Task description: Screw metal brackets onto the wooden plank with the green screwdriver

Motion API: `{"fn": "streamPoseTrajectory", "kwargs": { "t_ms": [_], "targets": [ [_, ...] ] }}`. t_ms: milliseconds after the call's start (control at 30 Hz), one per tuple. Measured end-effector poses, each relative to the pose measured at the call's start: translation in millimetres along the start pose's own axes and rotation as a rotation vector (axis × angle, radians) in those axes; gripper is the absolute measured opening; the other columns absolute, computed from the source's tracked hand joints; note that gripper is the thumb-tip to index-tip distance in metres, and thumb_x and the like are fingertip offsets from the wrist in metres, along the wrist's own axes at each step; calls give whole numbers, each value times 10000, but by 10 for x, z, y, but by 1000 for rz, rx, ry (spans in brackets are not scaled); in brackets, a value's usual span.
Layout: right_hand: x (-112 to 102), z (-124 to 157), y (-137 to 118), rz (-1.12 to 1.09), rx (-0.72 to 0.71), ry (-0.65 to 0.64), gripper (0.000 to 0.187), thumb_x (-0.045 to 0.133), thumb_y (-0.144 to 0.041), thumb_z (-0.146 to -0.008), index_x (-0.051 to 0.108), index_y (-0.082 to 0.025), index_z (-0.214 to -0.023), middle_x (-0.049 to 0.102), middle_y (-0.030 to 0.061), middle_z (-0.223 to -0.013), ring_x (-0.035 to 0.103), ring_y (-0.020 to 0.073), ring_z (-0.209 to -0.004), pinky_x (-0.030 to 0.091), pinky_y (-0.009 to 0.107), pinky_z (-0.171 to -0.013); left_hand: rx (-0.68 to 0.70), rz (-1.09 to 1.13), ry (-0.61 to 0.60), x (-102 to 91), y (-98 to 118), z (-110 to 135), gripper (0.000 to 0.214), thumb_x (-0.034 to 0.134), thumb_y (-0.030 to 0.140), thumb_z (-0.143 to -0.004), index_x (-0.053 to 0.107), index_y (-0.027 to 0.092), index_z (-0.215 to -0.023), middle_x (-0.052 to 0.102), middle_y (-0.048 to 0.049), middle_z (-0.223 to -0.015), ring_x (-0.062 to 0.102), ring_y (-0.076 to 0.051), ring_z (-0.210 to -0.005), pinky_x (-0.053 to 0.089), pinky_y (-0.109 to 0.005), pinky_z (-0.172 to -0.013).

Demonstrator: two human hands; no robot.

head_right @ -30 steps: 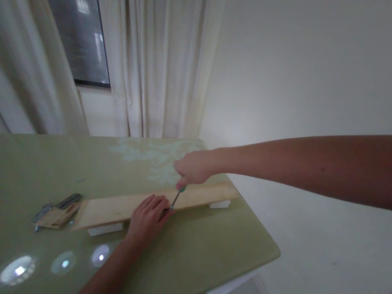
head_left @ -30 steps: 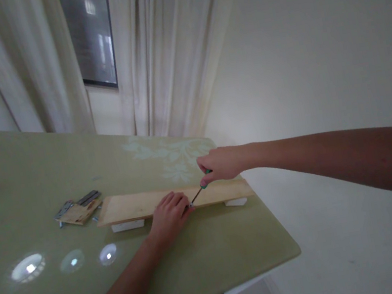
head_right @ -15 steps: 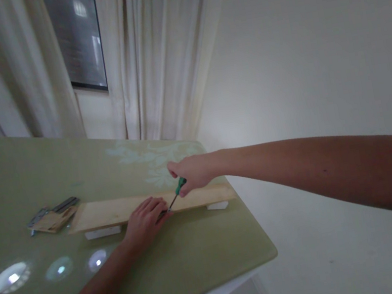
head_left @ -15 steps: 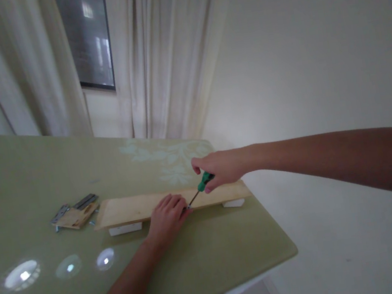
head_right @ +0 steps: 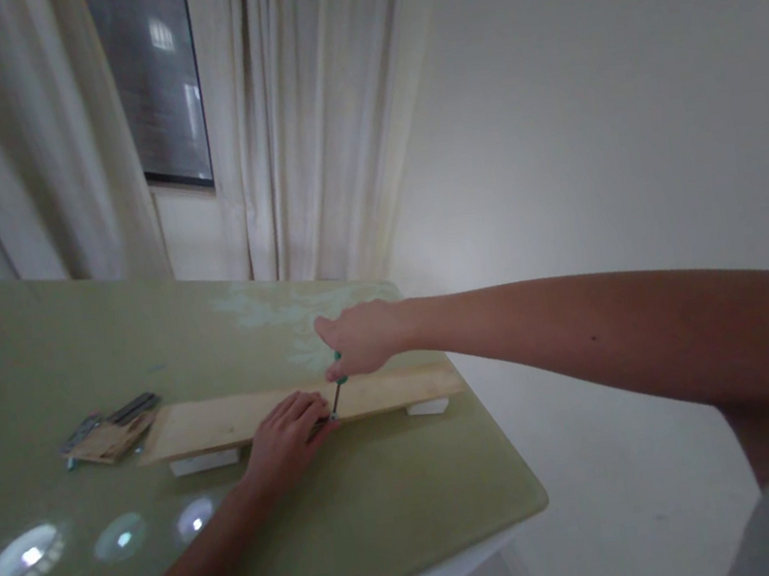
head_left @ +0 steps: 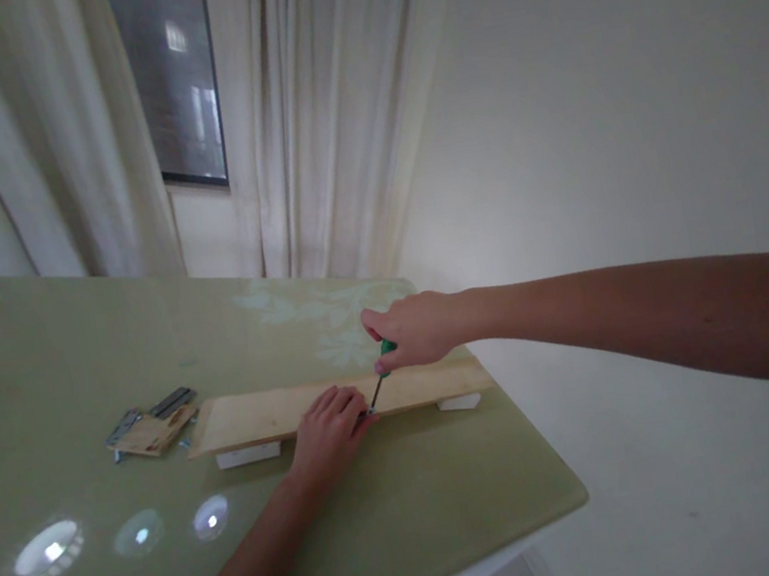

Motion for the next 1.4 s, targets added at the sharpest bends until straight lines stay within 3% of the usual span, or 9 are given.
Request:
{"fn": "streamPoseTrajectory", "kwargs": {
  "t_ms": [167, 367, 600, 767, 833, 967, 1100, 1267, 1400],
  "targets": [
    [-62, 41, 75, 188, -291, 29, 322, 624, -375, -1017, 533, -247, -1298, 770, 116, -1165, 720, 255, -983, 402, 293, -678, 2, -19, -10, 12, -2, 5, 138, 677, 345, -999, 655, 212, -968, 729, -47, -996, 668, -231, -947, 536, -370, -869],
    [64, 66, 153, 117, 41, 15, 525, 384, -612, -1070, 551, -177, -1313, 765, 203, -1128, 741, 324, -978, 428, 336, -667, 2, 5, 6, 8, -2, 6, 149, 658, 355, -1011, 656, 211, -974, 736, -52, -1016, 673, -233, -961, 537, -379, -900],
    [50, 160, 136, 302, -427, 79, 356, 535, -418, -1074, 509, -221, -1369, 736, 140, -1248, 722, 270, -1042, 406, 310, -656, 3, 3, 4, 9, -8, 2, 128, 691, 333, -988, 669, 209, -970, 740, -54, -1006, 677, -243, -953, 543, -378, -864],
    [119, 37, 121, 76, 45, 136, 581, 299, -630, -1085, 631, -168, -1202, 775, 196, -1079, 751, 324, -980, 455, 336, -639, -9, 38, 9, 18, -18, 18, 109, 695, 329, -984, 681, 222, -987, 748, -52, -1024, 682, -242, -970, 541, -377, -873],
    [126, 22, 79, 12, 97, 119, 603, 315, -660, -1068, 629, -164, -1204, 771, 207, -1103, 747, 342, -1019, 477, 345, -650, -15, 47, 9, 17, -20, 23, 111, 691, 334, -987, 683, 224, -994, 748, -53, -1031, 686, -240, -974, 541, -373, -870],
    [60, 37, 25, 108, -160, 124, 542, 567, -573, -1018, 489, -168, -1369, 726, 180, -1242, 730, 319, -1049, 496, 344, -691, -12, 20, 13, 15, -18, 24, 139, 669, 356, -1001, 681, 219, -984, 748, -57, -1039, 689, -238, -977, 547, -374, -871],
    [76, 39, -14, 310, -454, 148, 374, 491, -463, -1084, 505, -189, -1338, 708, 154, -1253, 716, 297, -1079, 483, 339, -708, 3, -13, 12, 13, -11, 20, 160, 651, 367, -1013, 676, 212, -977, 750, -57, -1045, 693, -233, -966, 553, -372, -878],
    [110, -21, 94, 144, 28, 102, 513, 344, -590, -1087, 583, -164, -1243, 767, 202, -1100, 747, 338, -1013, 473, 355, -681, 0, -16, 4, -3, -3, 14, 174, 644, 378, -1017, 679, 209, -998, 750, -65, -1056, 695, -224, -962, 561, -362, -868],
    [83, 88, 171, 49, -51, -15, 520, 574, -572, -1008, 508, -169, -1330, 762, 190, -1180, 739, 320, -1019, 440, 329, -649, -4, -13, 2, -6, 5, 13, 164, 647, 368, -1014, 665, 210, -975, 747, -59, -1045, 688, -223, -959, 560, -353, -841]
  ]
}}
Point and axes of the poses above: each hand's wrist, its own z-axis away from the middle knuckle, its own x-axis out of the palm, y = z × x, the point moved 3 cm from there along -z, towards the middle knuckle
